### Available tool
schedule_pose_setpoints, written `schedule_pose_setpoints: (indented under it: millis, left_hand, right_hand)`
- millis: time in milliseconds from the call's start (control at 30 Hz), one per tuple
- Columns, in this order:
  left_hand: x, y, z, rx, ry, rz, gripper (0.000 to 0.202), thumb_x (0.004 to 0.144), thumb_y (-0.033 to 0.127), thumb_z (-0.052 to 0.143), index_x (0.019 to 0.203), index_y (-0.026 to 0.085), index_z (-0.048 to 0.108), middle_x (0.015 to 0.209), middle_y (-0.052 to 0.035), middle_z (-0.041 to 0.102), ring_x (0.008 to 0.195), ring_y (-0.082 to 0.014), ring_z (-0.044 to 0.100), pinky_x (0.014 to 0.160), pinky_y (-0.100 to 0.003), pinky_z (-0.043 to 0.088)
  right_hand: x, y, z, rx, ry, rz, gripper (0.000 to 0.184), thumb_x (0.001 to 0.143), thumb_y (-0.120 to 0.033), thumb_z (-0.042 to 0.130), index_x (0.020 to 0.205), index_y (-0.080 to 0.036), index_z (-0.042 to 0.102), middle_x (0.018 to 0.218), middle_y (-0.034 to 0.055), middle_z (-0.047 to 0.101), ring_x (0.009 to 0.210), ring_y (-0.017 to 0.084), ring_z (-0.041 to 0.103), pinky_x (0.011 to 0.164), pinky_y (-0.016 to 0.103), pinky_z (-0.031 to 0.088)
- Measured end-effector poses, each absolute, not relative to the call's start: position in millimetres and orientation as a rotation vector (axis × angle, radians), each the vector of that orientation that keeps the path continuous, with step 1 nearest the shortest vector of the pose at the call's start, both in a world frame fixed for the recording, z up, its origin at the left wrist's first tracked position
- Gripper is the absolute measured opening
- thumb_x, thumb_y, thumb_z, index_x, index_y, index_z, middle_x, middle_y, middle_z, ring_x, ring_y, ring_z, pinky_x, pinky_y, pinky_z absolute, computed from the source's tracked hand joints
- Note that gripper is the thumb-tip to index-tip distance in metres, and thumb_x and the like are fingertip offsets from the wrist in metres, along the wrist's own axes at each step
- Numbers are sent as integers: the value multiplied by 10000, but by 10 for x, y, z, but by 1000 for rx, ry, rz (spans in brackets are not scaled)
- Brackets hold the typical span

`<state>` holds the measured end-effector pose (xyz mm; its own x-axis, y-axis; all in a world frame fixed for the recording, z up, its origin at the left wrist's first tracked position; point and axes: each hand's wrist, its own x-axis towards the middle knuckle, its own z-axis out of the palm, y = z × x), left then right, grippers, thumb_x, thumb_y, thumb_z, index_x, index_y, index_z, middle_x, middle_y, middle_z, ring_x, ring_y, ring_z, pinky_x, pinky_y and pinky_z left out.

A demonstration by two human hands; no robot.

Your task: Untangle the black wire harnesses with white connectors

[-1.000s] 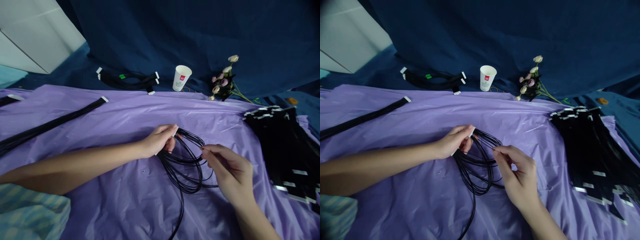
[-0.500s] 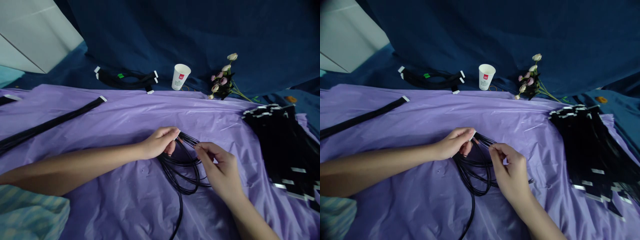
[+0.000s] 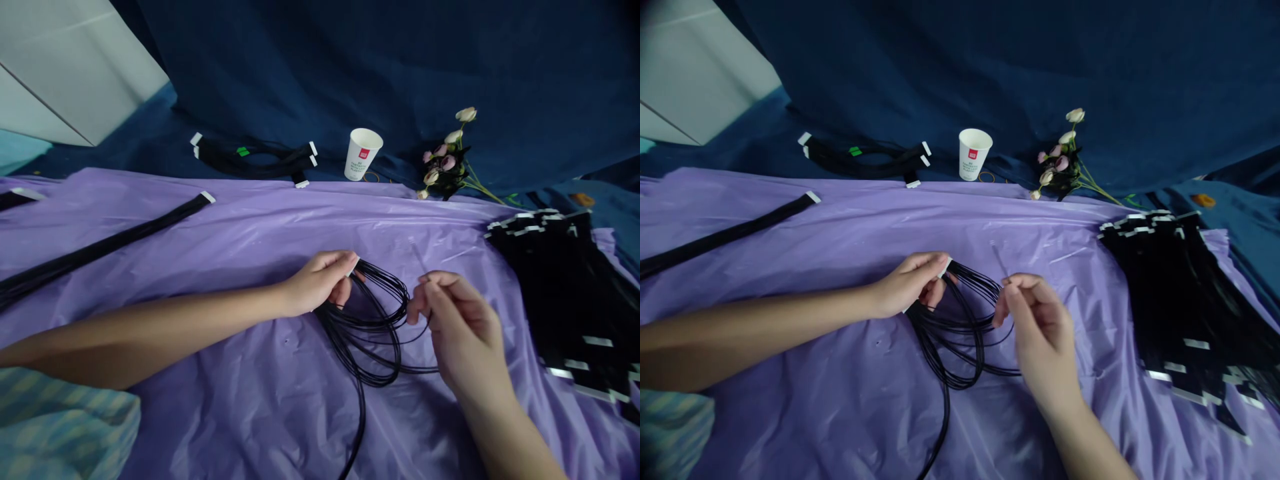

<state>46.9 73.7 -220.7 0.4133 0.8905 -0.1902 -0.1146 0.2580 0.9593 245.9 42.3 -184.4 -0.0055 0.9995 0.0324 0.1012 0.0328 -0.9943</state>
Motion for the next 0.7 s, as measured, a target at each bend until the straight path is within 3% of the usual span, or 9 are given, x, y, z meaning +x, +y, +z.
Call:
schedule_pose_setpoints:
  millis: [100, 333, 467, 567, 700]
  left_hand:
    - [470, 744, -2194, 1046, 901, 832, 420, 962, 493, 373, 825, 143, 562, 439, 36, 489, 395, -72, 405, 429, -180, 306]
    - [468, 781, -2219, 958, 887, 875, 412, 964, 481, 376, 835, 140, 569, 434, 31, 497, 386, -69, 389, 419, -181, 274]
    - [470, 798, -2223, 924, 902, 893, 422, 960, 487, 382, 831, 135, 575, 424, 30, 492, 379, -69, 389, 416, -182, 265]
    - [472, 800, -2222, 921, 888, 899, 430, 955, 496, 390, 825, 130, 574, 417, 34, 488, 374, -67, 384, 414, -181, 260]
    - [470, 795, -2222, 940, 863, 906, 408, 964, 467, 396, 813, 127, 564, 416, 38, 489, 375, -62, 383, 415, -178, 267]
  right_hand:
    - [2551, 509, -1817, -1051, -897, 1363, 60, 884, -314, 606, 909, -260, 597, 691, -54, 541, 545, 88, 539, 591, 243, 509]
    - [2662, 568, -1807, -848, -535, 1375, 86, 873, -300, 658, 797, -262, 653, 801, -91, 628, 682, 30, 614, 703, 166, 544]
    - [2609, 511, -1735, -664, -484, 1437, 134, 748, -254, 791, 778, -247, 660, 741, -110, 618, 591, 20, 586, 576, 157, 541]
    - [2601, 478, -1712, -592, -652, 1407, 132, 732, -233, 800, 768, -253, 674, 712, -109, 605, 511, 29, 547, 465, 178, 515]
    - [2597, 428, -1764, -794, -1208, 992, 168, 751, -93, 744, 796, -252, 719, 727, -46, 638, 505, 86, 560, 393, 231, 450]
